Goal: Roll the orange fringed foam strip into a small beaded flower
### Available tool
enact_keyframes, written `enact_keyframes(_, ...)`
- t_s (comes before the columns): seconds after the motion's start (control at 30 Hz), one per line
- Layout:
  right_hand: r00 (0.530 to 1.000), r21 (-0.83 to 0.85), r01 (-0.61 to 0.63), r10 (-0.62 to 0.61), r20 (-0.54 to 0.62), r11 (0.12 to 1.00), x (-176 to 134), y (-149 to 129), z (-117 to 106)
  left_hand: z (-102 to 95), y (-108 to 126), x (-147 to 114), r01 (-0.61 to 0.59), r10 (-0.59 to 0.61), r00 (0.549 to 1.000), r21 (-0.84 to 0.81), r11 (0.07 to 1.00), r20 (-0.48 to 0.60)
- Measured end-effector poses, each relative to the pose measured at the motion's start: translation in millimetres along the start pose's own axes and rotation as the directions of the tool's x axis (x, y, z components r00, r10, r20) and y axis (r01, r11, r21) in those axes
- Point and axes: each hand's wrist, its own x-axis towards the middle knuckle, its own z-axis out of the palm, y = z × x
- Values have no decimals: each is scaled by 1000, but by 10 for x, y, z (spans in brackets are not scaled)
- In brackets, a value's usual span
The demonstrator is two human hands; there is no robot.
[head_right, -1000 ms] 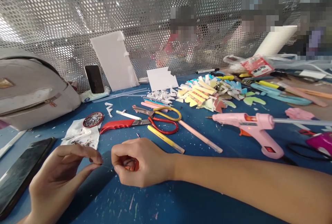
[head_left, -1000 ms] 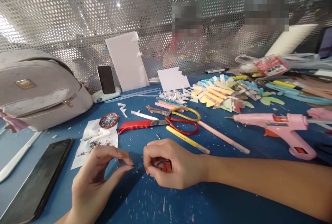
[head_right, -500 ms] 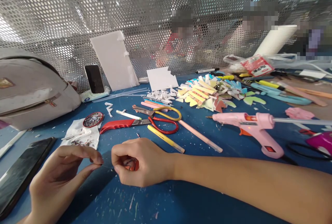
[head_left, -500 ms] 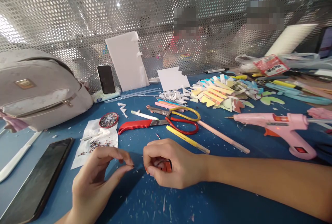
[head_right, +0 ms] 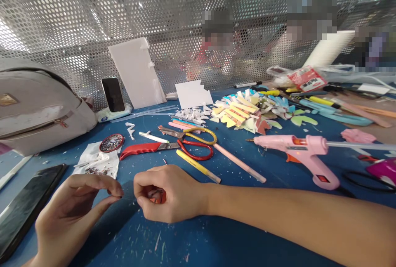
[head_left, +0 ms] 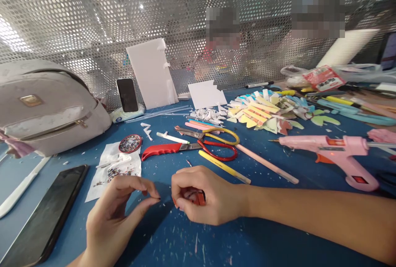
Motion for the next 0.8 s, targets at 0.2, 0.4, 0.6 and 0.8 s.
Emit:
enact_keyframes(0.2,1000,13,-4,4,1,1000,4,-1,0,15,17,-1,51,-51,998,-16,999,-20)
enact_keyframes(0.4,1000,25,-6,6,-4,1000,0,-2,-7,16,11,1,16,-16,1000,-13,1000,-3)
enact_keyframes(0.6,1000,29,-12,12,-22,1000,5,-4,2,-16,-18,-27,-66,62,997,102,993,49)
enact_keyframes(0.8,998,22,-41,42,-41,999,13,-4,17,10,12,-17,-202,183,974,151,968,130)
